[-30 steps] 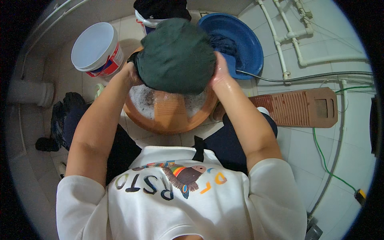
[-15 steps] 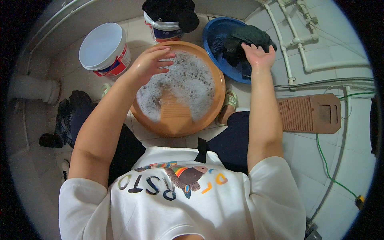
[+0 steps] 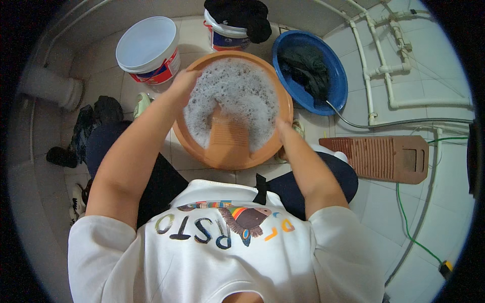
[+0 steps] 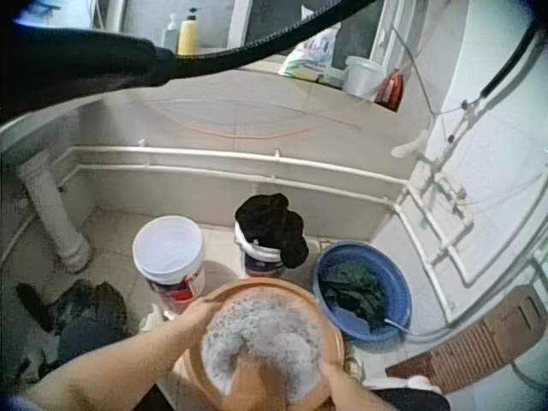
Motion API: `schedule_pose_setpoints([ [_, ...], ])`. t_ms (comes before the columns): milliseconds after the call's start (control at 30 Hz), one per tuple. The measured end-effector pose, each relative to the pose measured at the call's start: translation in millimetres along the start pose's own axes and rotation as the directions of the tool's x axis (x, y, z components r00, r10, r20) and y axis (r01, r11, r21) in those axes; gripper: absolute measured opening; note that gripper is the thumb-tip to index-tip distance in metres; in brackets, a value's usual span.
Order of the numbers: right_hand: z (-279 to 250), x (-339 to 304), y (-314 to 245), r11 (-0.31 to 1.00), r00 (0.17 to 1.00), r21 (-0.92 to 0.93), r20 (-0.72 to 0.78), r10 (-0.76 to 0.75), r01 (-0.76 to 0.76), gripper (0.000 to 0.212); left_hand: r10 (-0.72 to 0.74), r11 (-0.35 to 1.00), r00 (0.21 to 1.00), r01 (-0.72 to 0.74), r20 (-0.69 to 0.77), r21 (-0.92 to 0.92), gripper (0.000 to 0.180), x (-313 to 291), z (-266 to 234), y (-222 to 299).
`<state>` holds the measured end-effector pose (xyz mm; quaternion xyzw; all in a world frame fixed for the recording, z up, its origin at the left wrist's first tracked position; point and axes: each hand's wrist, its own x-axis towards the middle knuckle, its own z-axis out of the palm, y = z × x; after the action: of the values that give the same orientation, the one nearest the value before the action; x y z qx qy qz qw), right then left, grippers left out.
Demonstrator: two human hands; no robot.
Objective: The person hand-washes dark clothes in a blue basin, then transfers them to a brown basin for rinsing. They use a shower hose to add water and repeatedly agitate, squeeze, and wring the garments before moving them between containers.
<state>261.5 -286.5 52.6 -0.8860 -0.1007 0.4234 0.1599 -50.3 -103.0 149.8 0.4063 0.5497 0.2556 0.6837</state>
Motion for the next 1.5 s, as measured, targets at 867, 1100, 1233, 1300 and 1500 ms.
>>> schedule_pose_setpoints([
  [867, -19, -4, 92, 0.96, 0.984, -0.276, 0.179, -0.003, 0.053, 0.037, -0.089, 0.967, 0.957, 0.15, -0.276, 0.208, 0.027, -84, -79, -152],
  [1100, -54, -78, 37, 0.962, 0.982, -0.255, 0.182, -0.056, 0.102, 0.022, -0.099, 0.994, 0.967, 0.109, -0.237, 0.028, 0.013, -142, -62, -77],
  [1233, -64, -80, 37, 0.966, 0.989, -0.236, 0.126, -0.082, 0.11, 0.021, -0.132, 0.989, 0.963, 0.145, -0.237, 0.034, 0.01, -157, -52, -65],
  [1300, -69, -81, 38, 0.98, 0.993, -0.172, 0.067, -0.093, 0.103, 0.022, -0.17, 0.984, 0.965, 0.177, -0.199, 0.021, 0.011, -172, -48, -52],
  [1500, -79, -109, 14, 0.976, 0.983, 0.122, 0.002, -0.182, 0.181, 0.02, -0.253, 0.967, 0.928, 0.251, -0.273, -0.04, 0.014, -174, -50, -44],
])
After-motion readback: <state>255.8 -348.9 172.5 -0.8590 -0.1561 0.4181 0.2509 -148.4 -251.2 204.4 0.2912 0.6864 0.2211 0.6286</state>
